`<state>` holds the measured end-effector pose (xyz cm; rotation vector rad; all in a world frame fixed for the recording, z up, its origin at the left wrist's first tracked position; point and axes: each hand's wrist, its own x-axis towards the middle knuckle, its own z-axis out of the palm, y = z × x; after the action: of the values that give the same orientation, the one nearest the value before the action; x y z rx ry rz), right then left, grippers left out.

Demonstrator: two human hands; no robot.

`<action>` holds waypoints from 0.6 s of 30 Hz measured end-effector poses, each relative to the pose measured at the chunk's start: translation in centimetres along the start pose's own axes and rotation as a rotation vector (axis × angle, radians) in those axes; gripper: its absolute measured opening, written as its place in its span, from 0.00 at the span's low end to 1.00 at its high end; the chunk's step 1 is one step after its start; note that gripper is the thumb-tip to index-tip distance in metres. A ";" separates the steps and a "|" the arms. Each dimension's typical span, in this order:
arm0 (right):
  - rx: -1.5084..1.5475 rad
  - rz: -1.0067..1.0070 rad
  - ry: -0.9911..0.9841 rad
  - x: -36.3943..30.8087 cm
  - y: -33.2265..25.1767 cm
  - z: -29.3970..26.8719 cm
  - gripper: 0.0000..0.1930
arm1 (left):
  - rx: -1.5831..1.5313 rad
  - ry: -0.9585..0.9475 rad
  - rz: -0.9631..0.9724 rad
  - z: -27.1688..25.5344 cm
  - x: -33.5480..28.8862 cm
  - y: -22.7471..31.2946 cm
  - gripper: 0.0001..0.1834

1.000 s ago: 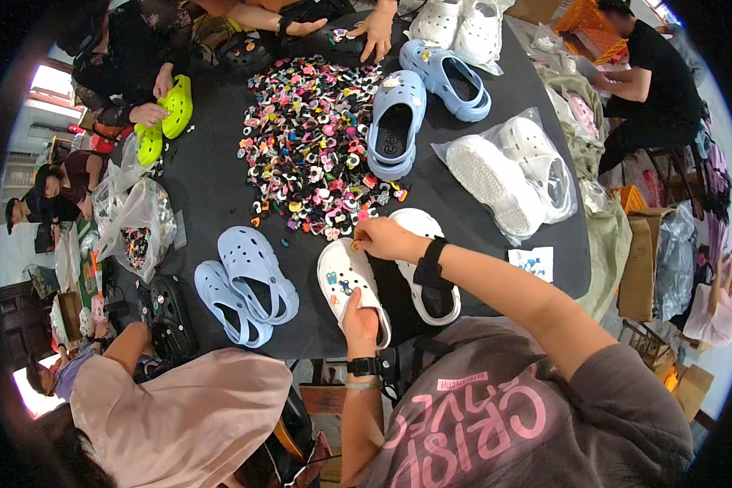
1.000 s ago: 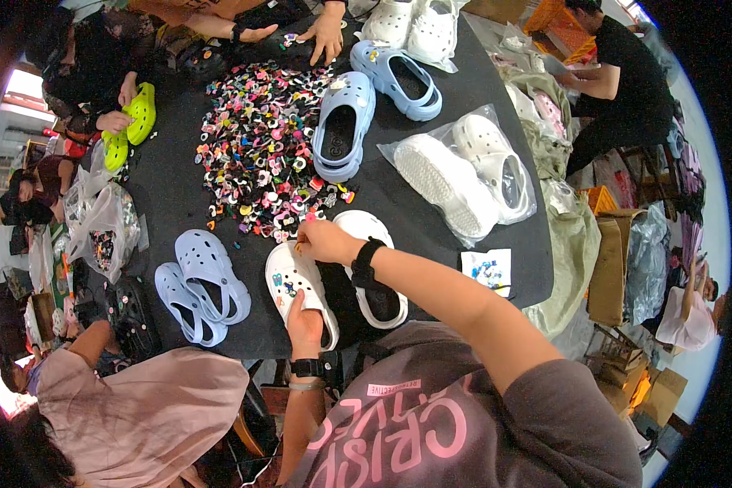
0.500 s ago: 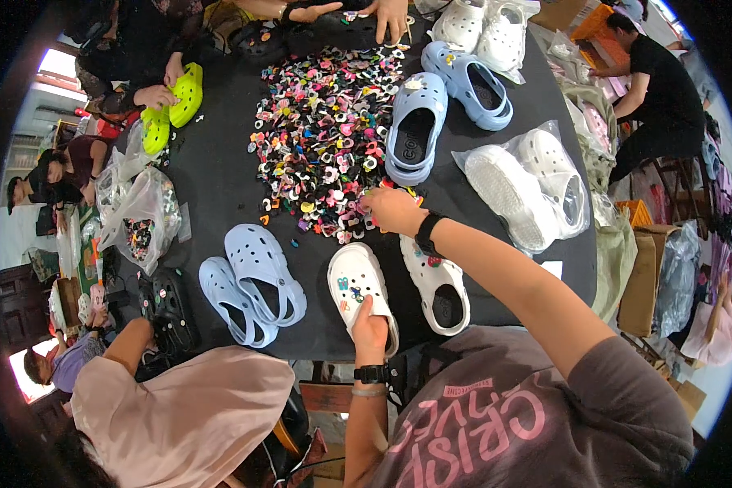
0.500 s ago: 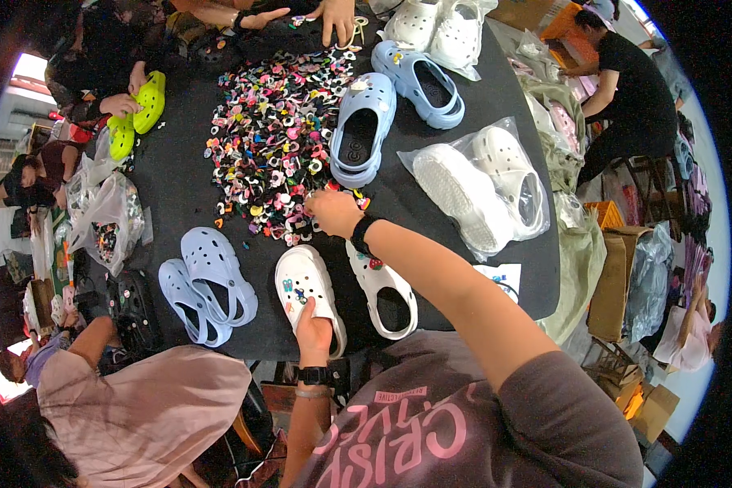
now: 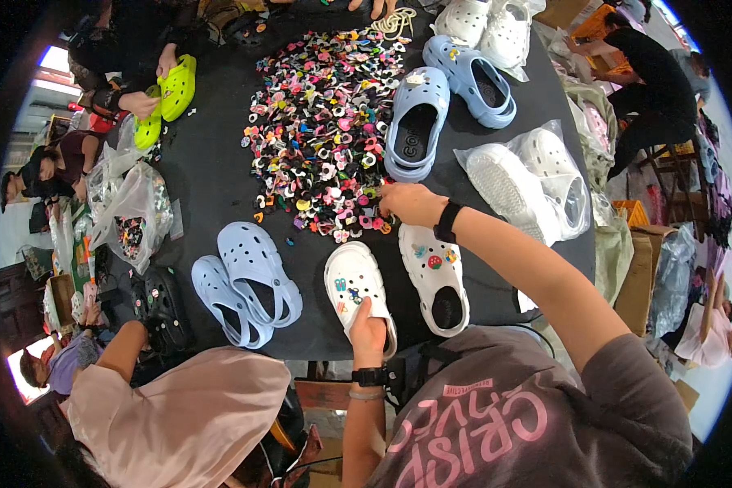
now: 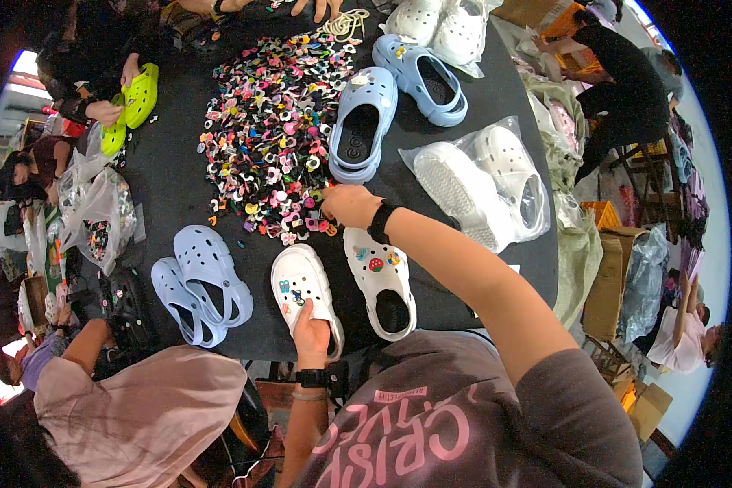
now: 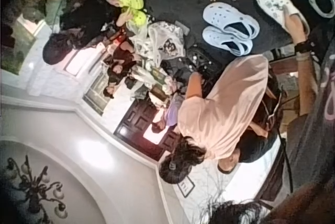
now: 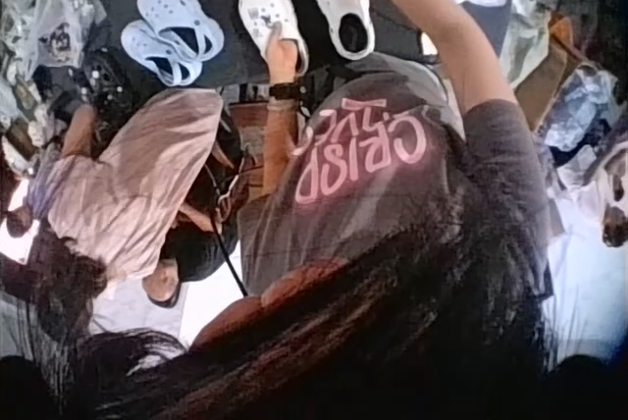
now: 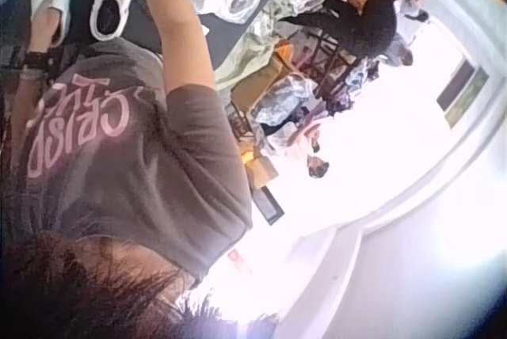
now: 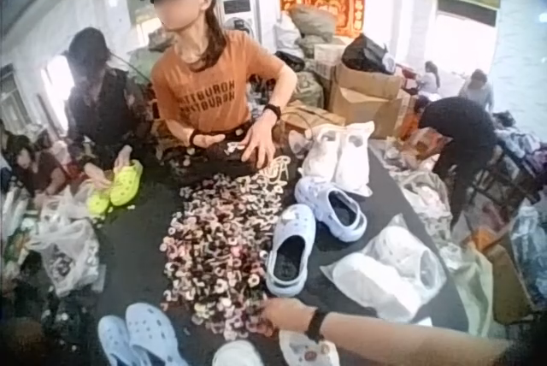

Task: Assembling decorative charms onto plastic clog-style shoes in a workshop.

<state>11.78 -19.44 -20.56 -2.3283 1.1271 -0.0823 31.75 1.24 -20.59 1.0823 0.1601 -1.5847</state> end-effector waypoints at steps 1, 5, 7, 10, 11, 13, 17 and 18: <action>-0.002 0.000 -0.001 -0.1 0.2 0.0 0.10 | 0.017 -0.002 0.002 0.0 0.0 0.0 0.25; -0.081 0.085 0.005 0.4 0.0 -0.3 0.10 | 0.026 -0.002 0.004 -0.1 0.0 -0.1 0.25; 0.008 0.074 0.012 1.5 -1.4 -0.4 0.12 | 0.013 -0.007 0.008 -0.7 0.1 0.0 0.25; -0.216 0.012 0.056 2.7 -1.9 0.9 0.07 | 0.036 0.007 0.021 -0.3 0.1 -0.2 0.25; -0.215 0.008 0.058 3.1 -2.1 1.4 0.07 | 0.037 0.008 0.025 -0.2 0.0 -0.2 0.25; -0.318 0.090 0.053 3.7 -2.3 2.2 0.06 | 0.087 0.024 -0.028 -0.2 0.0 -0.1 0.23; -0.279 0.021 0.029 4.4 -1.9 2.1 0.08 | 0.038 0.009 -0.069 -1.6 0.5 -0.4 0.20; -0.224 0.019 0.047 4.3 -1.9 1.9 0.09 | 0.037 0.006 -0.065 -2.0 0.8 -0.5 0.20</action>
<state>16.41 -20.84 -22.00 -2.5228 1.2365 -0.0037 32.51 2.10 -22.45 1.1203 0.1715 -1.6484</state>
